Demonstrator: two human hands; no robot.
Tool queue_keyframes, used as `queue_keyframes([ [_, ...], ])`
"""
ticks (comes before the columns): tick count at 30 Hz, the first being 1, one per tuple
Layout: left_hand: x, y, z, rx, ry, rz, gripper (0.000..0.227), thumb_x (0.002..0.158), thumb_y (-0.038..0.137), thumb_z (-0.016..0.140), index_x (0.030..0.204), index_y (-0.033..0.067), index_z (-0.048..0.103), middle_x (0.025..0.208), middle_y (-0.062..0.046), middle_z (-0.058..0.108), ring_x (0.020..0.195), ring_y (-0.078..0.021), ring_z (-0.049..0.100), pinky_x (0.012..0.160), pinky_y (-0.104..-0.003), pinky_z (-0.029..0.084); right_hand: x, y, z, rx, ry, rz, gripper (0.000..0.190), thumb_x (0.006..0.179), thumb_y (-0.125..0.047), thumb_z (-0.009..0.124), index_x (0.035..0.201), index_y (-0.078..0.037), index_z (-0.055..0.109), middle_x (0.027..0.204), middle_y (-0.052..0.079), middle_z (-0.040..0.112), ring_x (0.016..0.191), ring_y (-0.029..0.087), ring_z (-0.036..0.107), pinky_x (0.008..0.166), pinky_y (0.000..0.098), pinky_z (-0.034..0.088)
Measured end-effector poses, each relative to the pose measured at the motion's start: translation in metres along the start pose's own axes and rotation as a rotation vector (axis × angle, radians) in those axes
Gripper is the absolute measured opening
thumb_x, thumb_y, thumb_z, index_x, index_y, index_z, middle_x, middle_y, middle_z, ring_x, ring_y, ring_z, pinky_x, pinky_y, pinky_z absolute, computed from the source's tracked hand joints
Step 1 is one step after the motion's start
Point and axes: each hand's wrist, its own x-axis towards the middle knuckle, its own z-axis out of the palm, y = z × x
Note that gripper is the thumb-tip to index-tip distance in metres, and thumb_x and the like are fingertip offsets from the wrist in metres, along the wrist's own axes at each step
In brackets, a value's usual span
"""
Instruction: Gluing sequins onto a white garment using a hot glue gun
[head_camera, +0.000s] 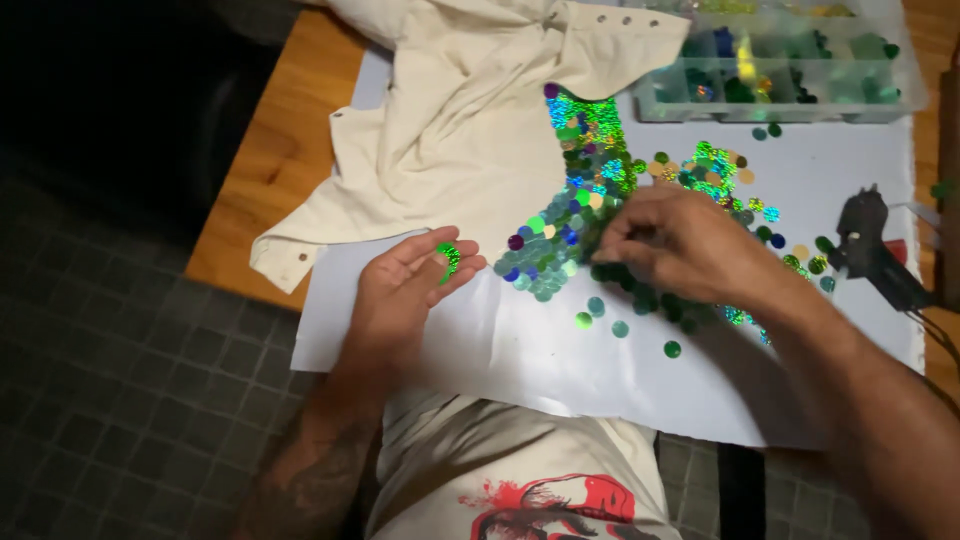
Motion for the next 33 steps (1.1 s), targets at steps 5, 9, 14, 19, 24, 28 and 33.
queue_keyframes([
  [5,-0.003,0.002,-0.003,-0.013,-0.019,0.021,0.039,0.095,-0.001,0.053,0.132,-0.0121,0.060,0.117,-0.035,0.070,0.107,-0.0381,0.074,0.100,-0.047,0.061,0.034,-0.010,0.041,0.132,-0.023,-0.004,0.009,0.086,-0.020,0.079,0.086,-0.011,0.080,0.088,0.012,0.068,0.092,0.031,0.066,0.085,0.0438,0.053],
  [9,0.004,-0.005,-0.010,0.013,-0.037,0.016,0.038,0.096,0.000,0.052,0.132,-0.0122,0.060,0.117,-0.036,0.070,0.106,-0.0391,0.074,0.100,-0.048,0.061,0.059,-0.014,0.058,0.149,-0.039,-0.028,0.006,0.086,-0.020,0.079,0.083,-0.015,0.080,0.089,0.009,0.067,0.093,0.029,0.067,0.086,0.0418,0.054],
  [14,0.004,-0.001,-0.010,0.007,-0.046,0.000,0.038,0.095,0.000,0.053,0.131,-0.0119,0.060,0.117,-0.035,0.071,0.105,-0.0367,0.075,0.099,-0.046,0.062,0.066,0.001,0.075,0.126,-0.029,-0.018,0.007,0.085,-0.016,0.081,0.085,-0.009,0.079,0.086,0.012,0.065,0.090,0.032,0.066,0.084,0.0441,0.054],
  [19,0.004,-0.003,-0.011,-0.007,-0.054,0.008,0.039,0.095,0.001,0.053,0.131,-0.0123,0.061,0.117,-0.035,0.070,0.106,-0.0357,0.075,0.099,-0.045,0.063,0.066,-0.003,0.080,0.087,0.002,-0.039,0.009,0.083,-0.017,0.081,0.083,-0.008,0.078,0.087,0.013,0.063,0.092,0.035,0.065,0.085,0.0464,0.053],
  [24,0.004,-0.003,-0.011,-0.002,-0.063,0.014,0.039,0.095,0.001,0.054,0.131,-0.0133,0.060,0.117,-0.036,0.070,0.105,-0.0356,0.075,0.098,-0.045,0.063,0.064,-0.009,0.085,-0.010,0.093,-0.082,0.010,0.082,-0.019,0.084,0.084,-0.013,0.077,0.086,0.008,0.058,0.095,0.033,0.062,0.087,0.0437,0.051],
  [28,0.007,-0.009,-0.013,-0.016,-0.062,0.025,0.039,0.095,0.000,0.053,0.131,-0.0134,0.060,0.115,-0.035,0.071,0.102,-0.0338,0.075,0.096,-0.043,0.064,0.060,-0.008,0.091,-0.096,0.148,-0.108,0.012,0.083,-0.023,0.083,0.084,-0.014,0.075,0.089,0.008,0.054,0.096,0.035,0.058,0.083,0.0461,0.050],
  [33,0.008,-0.011,-0.012,-0.004,-0.055,0.033,0.038,0.095,0.000,0.053,0.130,-0.0129,0.061,0.113,-0.034,0.072,0.100,-0.0327,0.076,0.093,-0.042,0.065,0.056,-0.009,0.093,-0.092,0.188,-0.091,0.019,0.082,-0.022,0.084,0.090,-0.013,0.070,0.093,0.008,0.051,0.101,0.034,0.056,0.086,0.0473,0.049],
])
